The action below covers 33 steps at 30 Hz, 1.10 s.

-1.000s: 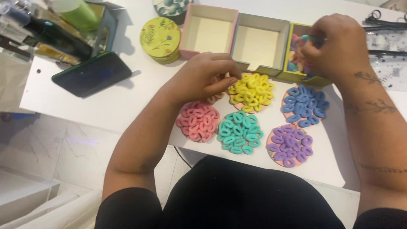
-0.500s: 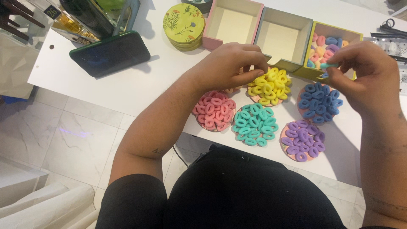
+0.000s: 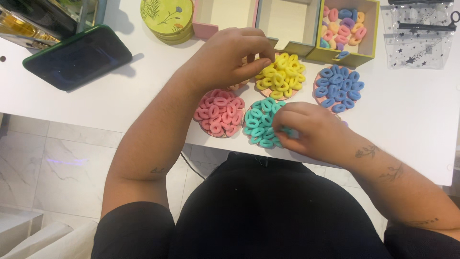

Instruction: The person sorts various colored ring-shaped objects by hand, placing them onto matching colored circular bases and into small containers on a white table.

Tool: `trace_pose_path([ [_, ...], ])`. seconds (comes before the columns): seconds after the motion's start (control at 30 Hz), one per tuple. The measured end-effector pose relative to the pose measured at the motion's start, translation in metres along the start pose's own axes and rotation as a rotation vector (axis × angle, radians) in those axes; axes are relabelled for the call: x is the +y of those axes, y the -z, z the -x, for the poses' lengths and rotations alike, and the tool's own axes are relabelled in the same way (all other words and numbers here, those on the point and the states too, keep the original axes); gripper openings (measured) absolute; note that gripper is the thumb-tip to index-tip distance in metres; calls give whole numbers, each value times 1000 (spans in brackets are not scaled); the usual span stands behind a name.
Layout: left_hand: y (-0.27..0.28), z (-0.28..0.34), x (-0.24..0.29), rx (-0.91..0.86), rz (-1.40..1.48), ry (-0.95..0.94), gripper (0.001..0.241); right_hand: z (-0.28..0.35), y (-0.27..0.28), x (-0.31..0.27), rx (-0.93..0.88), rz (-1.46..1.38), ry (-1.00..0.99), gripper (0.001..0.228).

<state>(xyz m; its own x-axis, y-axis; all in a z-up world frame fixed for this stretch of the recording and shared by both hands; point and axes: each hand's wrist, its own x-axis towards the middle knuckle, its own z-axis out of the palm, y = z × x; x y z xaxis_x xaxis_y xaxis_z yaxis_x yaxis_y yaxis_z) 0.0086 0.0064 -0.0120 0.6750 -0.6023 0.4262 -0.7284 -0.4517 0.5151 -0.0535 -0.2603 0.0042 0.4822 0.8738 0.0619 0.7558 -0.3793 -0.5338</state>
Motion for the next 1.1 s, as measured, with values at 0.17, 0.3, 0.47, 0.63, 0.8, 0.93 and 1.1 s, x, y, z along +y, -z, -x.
trace_pose_path([
  [0.17, -1, 0, 0, 0, -9, 0, 13, 1, -11, 0, -6, -58, 115, 6],
  [0.3, 0, 0, 0, -6, -20, -6, 13, -2, -18, 1, -41, -108, 113, 6],
  [0.47, 1, 0, -2, -8, 1, 1, 11, -4, -17, 5, -26, -43, 147, 9],
  [0.63, 0, 0, -3, -15, -6, -12, 10, -4, 6, 10, 90, -10, 182, 11],
  [0.8, 9, -4, 9, -31, 59, 32, 12, 3, 46, 31, 207, 71, 44, 4],
  [0.93, 9, -6, 12, -41, 40, 17, 11, 10, 70, 79, 242, 199, -136, 6],
  [1.1, 8, -7, 14, -14, 53, 56, 13, -7, 84, 142, 402, 238, -244, 17],
])
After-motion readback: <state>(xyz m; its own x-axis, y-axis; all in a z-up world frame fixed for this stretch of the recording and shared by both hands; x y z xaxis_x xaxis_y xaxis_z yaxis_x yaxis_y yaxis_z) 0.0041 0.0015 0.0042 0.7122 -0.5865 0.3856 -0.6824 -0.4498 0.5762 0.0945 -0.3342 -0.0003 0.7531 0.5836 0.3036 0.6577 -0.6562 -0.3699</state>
